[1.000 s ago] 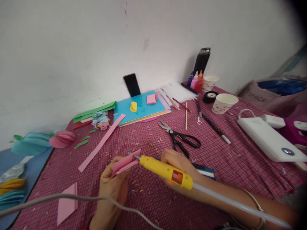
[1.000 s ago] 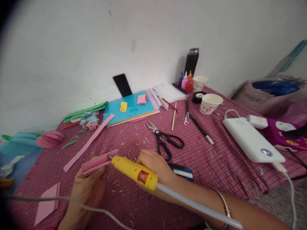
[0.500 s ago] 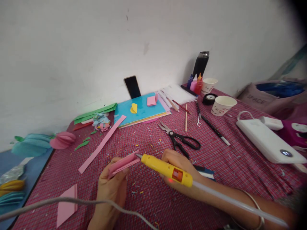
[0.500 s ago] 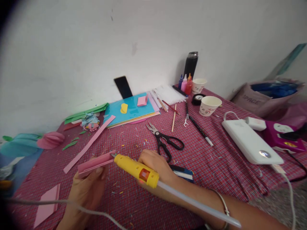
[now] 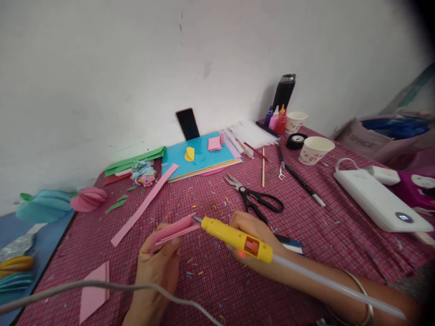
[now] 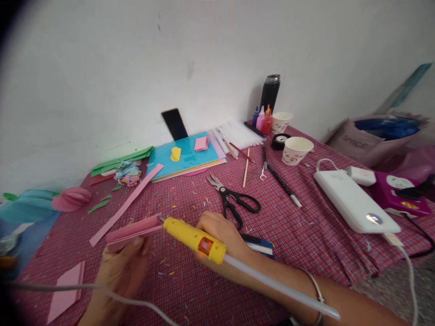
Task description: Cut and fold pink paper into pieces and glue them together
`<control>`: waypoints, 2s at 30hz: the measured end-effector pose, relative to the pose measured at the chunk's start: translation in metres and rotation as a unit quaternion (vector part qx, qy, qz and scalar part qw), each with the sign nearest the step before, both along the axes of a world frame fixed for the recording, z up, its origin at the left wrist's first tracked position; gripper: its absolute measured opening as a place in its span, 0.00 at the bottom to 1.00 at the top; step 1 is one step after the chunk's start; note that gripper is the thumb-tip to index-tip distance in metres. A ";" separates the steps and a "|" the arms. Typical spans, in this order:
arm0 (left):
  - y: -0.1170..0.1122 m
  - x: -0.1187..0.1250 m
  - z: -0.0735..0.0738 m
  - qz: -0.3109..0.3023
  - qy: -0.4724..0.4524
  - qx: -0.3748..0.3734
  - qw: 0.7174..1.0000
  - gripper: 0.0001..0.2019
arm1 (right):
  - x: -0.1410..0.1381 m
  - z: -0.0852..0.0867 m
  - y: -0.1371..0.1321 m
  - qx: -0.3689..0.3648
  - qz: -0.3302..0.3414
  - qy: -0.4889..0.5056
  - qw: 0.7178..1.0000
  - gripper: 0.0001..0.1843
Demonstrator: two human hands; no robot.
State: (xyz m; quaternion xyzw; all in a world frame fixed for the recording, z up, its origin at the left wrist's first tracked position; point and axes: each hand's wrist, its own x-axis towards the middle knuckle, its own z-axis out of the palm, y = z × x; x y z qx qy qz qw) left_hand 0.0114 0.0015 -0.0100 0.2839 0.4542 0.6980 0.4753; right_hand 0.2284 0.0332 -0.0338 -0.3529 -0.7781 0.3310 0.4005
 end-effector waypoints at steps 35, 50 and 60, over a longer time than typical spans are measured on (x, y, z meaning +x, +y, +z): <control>-0.002 0.003 0.009 -0.216 0.020 0.137 0.966 0.13 | 0.125 0.019 0.054 0.007 -0.144 -0.355 0.924 0.10; -0.019 0.004 0.016 -0.279 0.058 0.222 0.932 0.06 | 0.120 0.032 0.031 0.044 -0.104 -0.291 0.950 0.15; -0.023 0.004 0.017 -0.279 0.109 0.244 0.922 0.06 | 0.002 0.111 -0.087 0.248 0.010 -0.098 0.964 0.21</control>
